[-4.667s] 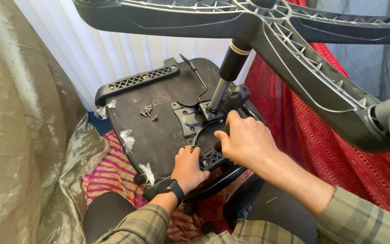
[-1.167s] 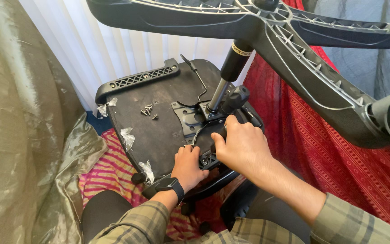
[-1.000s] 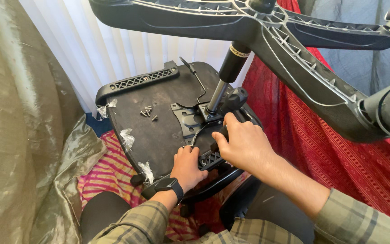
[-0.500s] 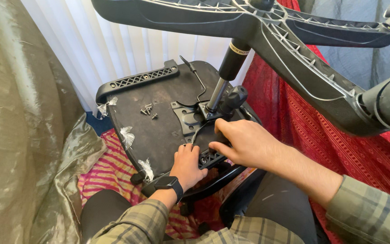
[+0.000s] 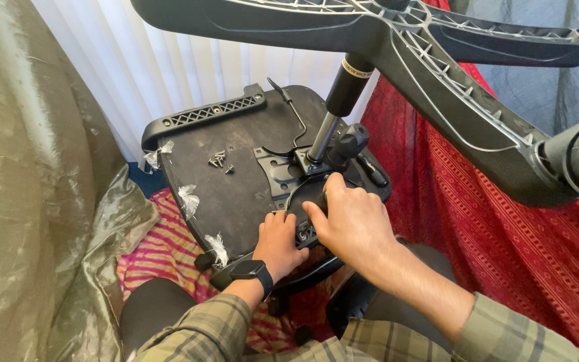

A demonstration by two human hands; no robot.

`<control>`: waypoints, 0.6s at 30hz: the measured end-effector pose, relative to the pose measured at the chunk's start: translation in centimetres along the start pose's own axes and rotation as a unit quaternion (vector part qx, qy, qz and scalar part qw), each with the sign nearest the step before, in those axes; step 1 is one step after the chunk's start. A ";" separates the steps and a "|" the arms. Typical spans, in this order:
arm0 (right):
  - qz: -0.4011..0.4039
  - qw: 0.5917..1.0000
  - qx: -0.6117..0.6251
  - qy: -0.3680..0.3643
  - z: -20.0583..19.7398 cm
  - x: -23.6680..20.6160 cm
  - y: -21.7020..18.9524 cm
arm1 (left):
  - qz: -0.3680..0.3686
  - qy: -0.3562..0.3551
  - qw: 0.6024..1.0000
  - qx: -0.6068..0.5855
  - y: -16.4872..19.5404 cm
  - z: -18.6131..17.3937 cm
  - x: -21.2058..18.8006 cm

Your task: The person disassembles an office chair, using a screwdriver to unscrew the metal seat mounting plate from the underside of the seat, then works on the mechanism and gas cylinder area, handling screws and the chair base.

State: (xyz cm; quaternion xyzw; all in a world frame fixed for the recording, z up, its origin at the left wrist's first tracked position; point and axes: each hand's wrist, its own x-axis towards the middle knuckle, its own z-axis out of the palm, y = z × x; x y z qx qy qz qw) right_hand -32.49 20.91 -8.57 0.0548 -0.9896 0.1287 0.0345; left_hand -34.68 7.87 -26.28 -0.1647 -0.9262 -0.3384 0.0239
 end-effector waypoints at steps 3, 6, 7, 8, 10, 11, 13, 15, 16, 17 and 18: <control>0.024 1.000 -0.004 0.012 0.1 0.5 0.6 | -0.001 0.001 1.000 0.002 0.1 0.5 0.6; 0.031 0.999 -0.001 0.018 0.3 1.3 1.9 | -0.003 0.001 1.000 0.004 0.2 1.4 1.7; 0.034 0.999 0.001 0.017 0.5 1.6 2.4 | -0.005 0.000 1.000 0.005 0.2 1.9 2.1; 0.027 0.999 0.004 0.020 0.7 2.0 3.0 | -0.009 -0.007 1.000 0.006 0.2 2.4 2.6; 0.011 1.000 0.009 0.024 1.0 2.6 4.4 | -0.018 -0.019 1.000 0.009 0.2 3.5 3.9; 0.018 1.000 0.009 0.016 1.2 2.9 5.2 | -0.017 -0.021 1.000 0.009 0.2 3.9 4.4; 0.034 0.999 0.006 0.000 1.4 3.3 7.0 | -0.014 -0.025 1.000 0.008 0.3 5.0 5.3; -0.011 0.999 0.023 0.019 1.5 3.6 8.8 | -0.015 -0.031 0.999 0.016 0.5 5.9 5.9; -0.034 0.999 0.032 0.028 1.5 3.7 9.6 | -0.016 -0.034 0.999 0.019 0.5 6.2 6.3; -0.075 0.996 0.039 0.041 1.5 3.9 10.3 | -0.016 -0.037 0.999 0.019 0.5 6.4 6.6; -0.116 0.991 0.046 0.055 1.4 4.1 10.7 | -0.016 -0.039 0.999 0.020 0.5 6.5 6.8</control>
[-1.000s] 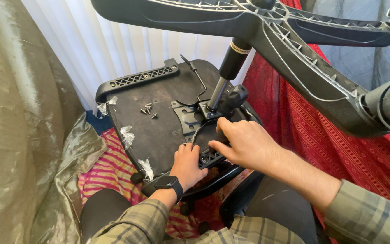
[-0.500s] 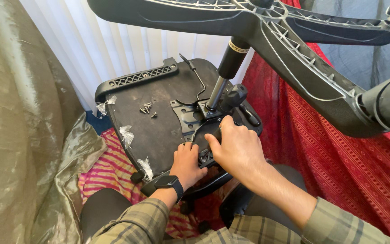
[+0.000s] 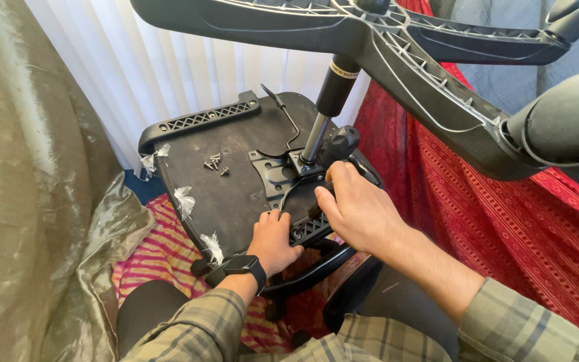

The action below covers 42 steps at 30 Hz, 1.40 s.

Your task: The person disassembles an office chair, using a screwdriver to unscrew the metal seat mounting plate from the underside of the seat, then works on the mechanism and gas cylinder area, handling screws and the chair base.

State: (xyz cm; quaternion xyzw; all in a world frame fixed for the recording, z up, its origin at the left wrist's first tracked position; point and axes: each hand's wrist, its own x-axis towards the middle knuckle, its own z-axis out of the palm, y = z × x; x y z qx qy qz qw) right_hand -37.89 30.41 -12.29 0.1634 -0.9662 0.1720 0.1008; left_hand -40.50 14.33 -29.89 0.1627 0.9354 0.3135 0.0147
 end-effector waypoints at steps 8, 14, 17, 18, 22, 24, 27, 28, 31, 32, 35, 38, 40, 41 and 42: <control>-0.170 0.984 -0.001 -0.045 -0.5 1.5 0.4 | 0.006 0.007 1.000 -0.010 0.1 0.2 1.3; -0.201 0.977 -0.018 -0.066 -0.4 3.9 0.9 | 0.006 0.005 1.000 -0.012 -0.3 0.0 2.0; -0.200 0.964 0.161 -0.063 0.4 5.1 1.6 | 0.010 0.008 1.000 -0.004 -0.2 -0.4 2.0; -0.145 0.947 0.270 -0.097 1.0 5.3 1.7 | 0.009 0.008 1.000 -0.003 -0.2 -0.6 2.0; 0.016 0.861 0.494 -0.122 3.4 5.9 1.4 | 0.019 0.020 1.000 -0.014 -0.6 -1.7 1.7; -0.006 0.845 0.528 -0.082 4.2 6.3 0.9 | 0.022 0.026 0.999 -0.009 -0.6 -2.3 1.7; 0.009 0.844 0.536 0.002 4.9 6.8 -0.5 | 0.018 0.023 1.000 -0.006 -0.9 -3.4 1.8; 0.022 0.846 0.532 0.033 5.1 7.0 -1.1 | 0.014 0.021 1.000 -0.005 -1.1 -3.7 1.8; 0.032 0.859 0.506 0.069 5.7 7.1 -3.3 | 0.030 0.043 0.998 -0.023 -1.3 -4.7 1.5; 0.033 0.862 0.499 0.082 6.0 7.1 -4.1 | 0.033 0.047 0.998 -0.026 -1.4 -4.9 1.5; 0.040 0.865 0.488 0.114 6.6 7.0 -6.1 | 0.029 0.048 0.998 -0.030 -2.0 -5.7 0.9; 0.065 0.851 0.503 0.135 6.7 6.8 -7.2 | 0.011 0.026 0.999 -0.025 -2.4 -6.2 0.2; 0.085 0.831 0.527 0.156 6.7 6.4 -7.9 | 0.000 0.018 1.000 -0.012 -2.6 -6.5 -0.8; 0.094 0.825 0.531 0.168 6.6 6.2 -8.3 | 0.004 0.025 1.000 -0.014 -2.6 -6.6 -1.2; 0.102 0.819 0.536 0.180 6.6 6.0 -8.6 | 0.007 0.031 0.999 -0.015 -2.6 -6.7 -1.6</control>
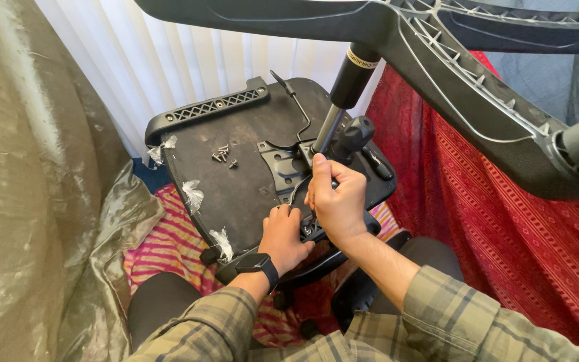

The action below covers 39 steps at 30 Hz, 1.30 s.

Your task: The person disassembles an office chair, using a screwdriver to unscrew the metal seat mounting plate from the underside of the seat, then works on the mechanism and gas cylinder area, handling screws and the chair base.

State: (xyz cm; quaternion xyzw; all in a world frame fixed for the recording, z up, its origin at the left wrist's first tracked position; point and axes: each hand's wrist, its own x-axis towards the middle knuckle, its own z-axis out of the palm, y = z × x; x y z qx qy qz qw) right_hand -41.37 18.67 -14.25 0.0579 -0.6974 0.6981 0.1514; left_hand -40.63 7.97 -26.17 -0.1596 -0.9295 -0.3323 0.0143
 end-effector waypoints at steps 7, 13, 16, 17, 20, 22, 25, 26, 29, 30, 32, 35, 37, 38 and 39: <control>0.004 0.995 -0.055 0.085 0.9 0.5 0.1 | 0.003 0.011 1.000 -0.003 0.0 -0.2 -0.7; 0.015 0.998 -0.003 0.058 -2.7 2.8 2.0 | 0.007 0.004 1.000 0.002 0.5 1.7 0.4; -0.017 0.994 -0.105 -0.002 -5.2 3.0 2.6 | 0.003 -0.034 0.999 0.015 0.6 2.6 1.6; -0.062 0.982 -0.179 -0.007 -6.0 3.1 2.6 | 0.000 -0.036 0.999 0.026 0.6 3.0 1.9; -0.218 0.910 -0.351 -0.043 -7.9 3.6 2.5 | -0.001 -0.031 0.998 0.062 0.5 4.4 2.9; -0.347 0.842 -0.400 -0.100 -8.6 4.1 2.3 | 0.004 -0.013 0.996 0.093 0.7 5.1 3.3; -0.326 0.822 -0.435 -0.168 -9.0 5.2 1.7 | 0.005 -0.027 0.996 0.085 0.7 5.0 4.0; -0.319 0.816 -0.447 -0.177 -9.1 5.5 1.6 | 0.010 -0.032 0.997 0.074 0.7 4.8 4.1; -0.298 0.813 -0.466 -0.182 -9.4 6.1 1.0 | 0.019 -0.048 0.998 0.048 0.5 3.7 3.8; -0.292 0.819 -0.462 -0.172 -9.5 6.2 0.8 | 0.018 -0.054 0.997 0.043 0.3 3.4 3.6; -0.273 0.831 -0.464 -0.140 -9.2 6.1 0.7 | 0.017 -0.060 0.998 0.031 -0.2 3.0 3.2; -0.249 0.833 -0.486 -0.085 -8.2 5.8 0.8 | 0.018 -0.061 0.998 0.012 -0.7 2.6 3.2; -0.251 0.826 -0.500 -0.065 -7.5 5.6 0.6 | 0.015 -0.061 0.998 0.007 -0.8 2.2 3.3; -0.242 0.828 -0.503 -0.054 -7.2 5.5 0.5 | 0.019 -0.059 0.998 0.008 -0.8 2.0 3.2; -0.234 0.830 -0.505 -0.044 -7.0 5.3 0.2 | 0.022 -0.056 0.998 0.008 -0.6 1.6 2.8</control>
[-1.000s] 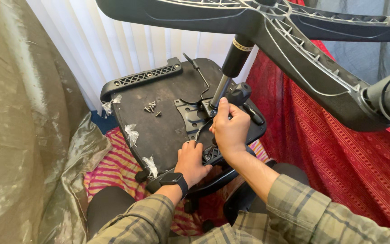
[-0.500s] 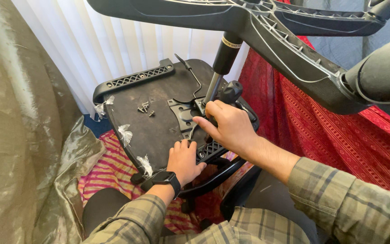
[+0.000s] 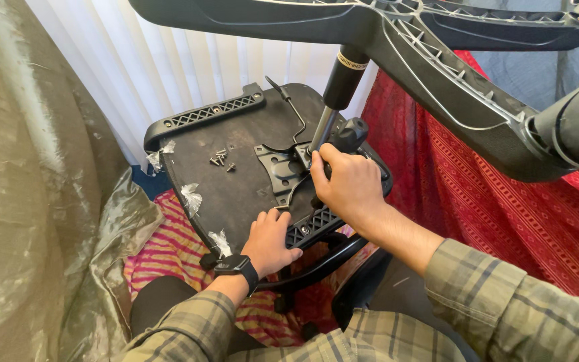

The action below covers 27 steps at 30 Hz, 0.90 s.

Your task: The person disassembles an office chair, using a screwdriver to unscrew the metal seat mounting plate from the underside of the seat, then works on the mechanism and gas cylinder area, handling screws and the chair base.

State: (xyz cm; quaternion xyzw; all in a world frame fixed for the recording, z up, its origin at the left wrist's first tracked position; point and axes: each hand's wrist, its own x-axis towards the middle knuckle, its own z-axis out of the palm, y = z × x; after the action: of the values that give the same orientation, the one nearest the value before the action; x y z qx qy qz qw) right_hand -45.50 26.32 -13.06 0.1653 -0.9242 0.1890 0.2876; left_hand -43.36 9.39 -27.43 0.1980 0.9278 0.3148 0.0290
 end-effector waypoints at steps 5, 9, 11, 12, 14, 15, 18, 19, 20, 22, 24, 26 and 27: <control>0.035 0.999 0.022 0.016 -2.1 -0.2 -2.0 | 0.003 0.001 1.000 -0.002 1.0 -1.6 -1.7; 0.079 0.995 0.063 -0.020 -5.8 0.1 -4.0 | 0.006 -0.010 1.000 -0.006 2.5 -3.4 -3.4; 0.092 0.992 0.048 -0.070 -8.3 0.4 -5.1 | 0.008 -0.028 1.000 -0.011 3.5 -4.6 -4.6; 0.089 0.990 0.025 -0.107 -9.6 0.7 -5.6 | 0.006 -0.044 0.999 -0.016 3.7 -5.3 -5.2; 0.081 0.978 -0.011 -0.190 -11.8 1.3 -6.7 | 0.005 -0.069 0.997 -0.027 4.0 -6.5 -6.3; 0.076 0.969 -0.024 -0.235 -12.5 1.5 -7.2 | 0.008 -0.079 0.996 -0.031 3.8 -7.0 -6.8; 0.035 0.950 -0.055 -0.305 -13.2 2.4 -8.9 | 0.005 -0.094 0.995 -0.046 3.0 -8.1 -7.5; 0.017 0.946 -0.062 -0.318 -13.0 2.4 -9.6 | 0.001 -0.096 0.994 -0.050 2.5 -8.3 -7.9; 0.032 0.949 -0.069 -0.306 -12.6 2.5 -10.3 | 0.004 -0.090 0.995 -0.048 2.0 -8.4 -8.2; 0.064 0.953 -0.080 -0.284 -11.6 2.3 -11.8 | 0.008 -0.077 0.996 -0.041 1.1 -8.9 -8.9; 0.088 0.960 -0.089 -0.249 -10.9 1.9 -13.5 | 0.009 -0.080 0.996 -0.035 0.5 -9.5 -9.6; 0.103 0.967 -0.091 -0.217 -10.5 1.6 -15.2 | 0.010 -0.082 0.996 -0.033 0.2 -10.3 -10.2; 0.106 0.970 -0.088 -0.203 -10.4 1.6 -15.9 | 0.010 -0.082 0.996 -0.033 0.2 -10.8 -10.5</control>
State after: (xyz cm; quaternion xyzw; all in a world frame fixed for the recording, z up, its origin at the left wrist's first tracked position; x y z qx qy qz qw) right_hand -35.22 16.74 -0.11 0.0757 -0.9885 0.0992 0.0860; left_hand -35.53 -0.72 -19.39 0.2316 0.9092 0.3284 0.1087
